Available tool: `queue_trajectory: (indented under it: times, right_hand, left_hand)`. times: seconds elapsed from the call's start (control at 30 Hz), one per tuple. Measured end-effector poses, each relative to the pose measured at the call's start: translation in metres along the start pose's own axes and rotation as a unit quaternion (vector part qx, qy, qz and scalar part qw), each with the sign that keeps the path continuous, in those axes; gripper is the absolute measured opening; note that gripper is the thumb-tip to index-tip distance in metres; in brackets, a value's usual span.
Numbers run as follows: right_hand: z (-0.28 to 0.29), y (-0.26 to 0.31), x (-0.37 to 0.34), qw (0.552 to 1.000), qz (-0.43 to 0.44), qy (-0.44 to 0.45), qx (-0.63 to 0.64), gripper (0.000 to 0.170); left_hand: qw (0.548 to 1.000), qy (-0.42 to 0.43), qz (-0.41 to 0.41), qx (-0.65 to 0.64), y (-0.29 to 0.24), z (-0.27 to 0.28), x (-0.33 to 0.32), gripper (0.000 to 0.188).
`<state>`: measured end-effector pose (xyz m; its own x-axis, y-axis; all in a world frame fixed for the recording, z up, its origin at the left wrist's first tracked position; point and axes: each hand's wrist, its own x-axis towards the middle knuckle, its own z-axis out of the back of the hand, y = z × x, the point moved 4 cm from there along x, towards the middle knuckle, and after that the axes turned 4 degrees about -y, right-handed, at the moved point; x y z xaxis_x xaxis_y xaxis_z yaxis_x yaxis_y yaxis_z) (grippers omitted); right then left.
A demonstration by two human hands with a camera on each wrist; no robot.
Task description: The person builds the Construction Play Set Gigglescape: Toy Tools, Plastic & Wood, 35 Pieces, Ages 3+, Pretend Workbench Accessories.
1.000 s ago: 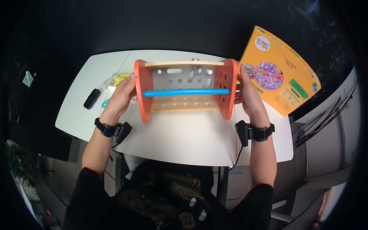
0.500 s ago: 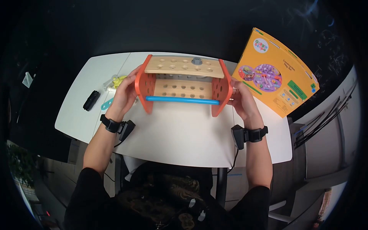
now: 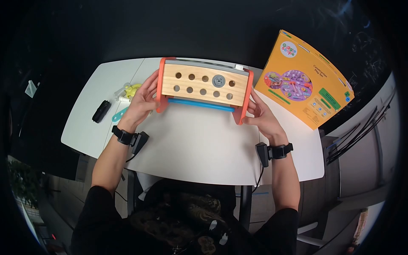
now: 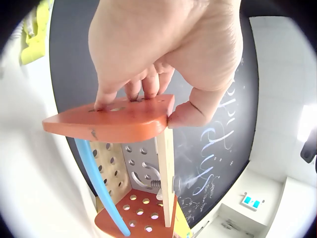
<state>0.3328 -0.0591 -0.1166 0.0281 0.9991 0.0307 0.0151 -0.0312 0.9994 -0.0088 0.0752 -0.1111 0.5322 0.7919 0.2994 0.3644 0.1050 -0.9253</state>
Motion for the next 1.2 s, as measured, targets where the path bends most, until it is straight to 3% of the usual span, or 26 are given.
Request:
queue_trajectory:
  times: [0.23,0.73,1.07,1.2]
  right_hand:
    - [0.008,-0.007,-0.001,0.998,0.017,-0.003,-0.054,0.110]
    - [0.003,-0.016,-0.005,0.993,-0.023,-0.017,-0.114,0.109]
    - [0.003,-0.025,-0.003,0.988,-0.008,-0.020,-0.155,0.101]
    - [-0.003,-0.020,-0.005,0.988,-0.005,-0.020,-0.152,0.093]
  left_hand:
    - [0.998,-0.010,0.027,0.049,0.026,0.002,-0.003,0.104]
    - [0.990,-0.005,0.054,0.133,0.026,0.000,-0.014,0.098]
    - [0.989,0.031,0.027,0.145,0.035,0.012,-0.020,0.091]
    - [0.981,0.016,0.065,0.183,0.030,0.012,-0.027,0.088]
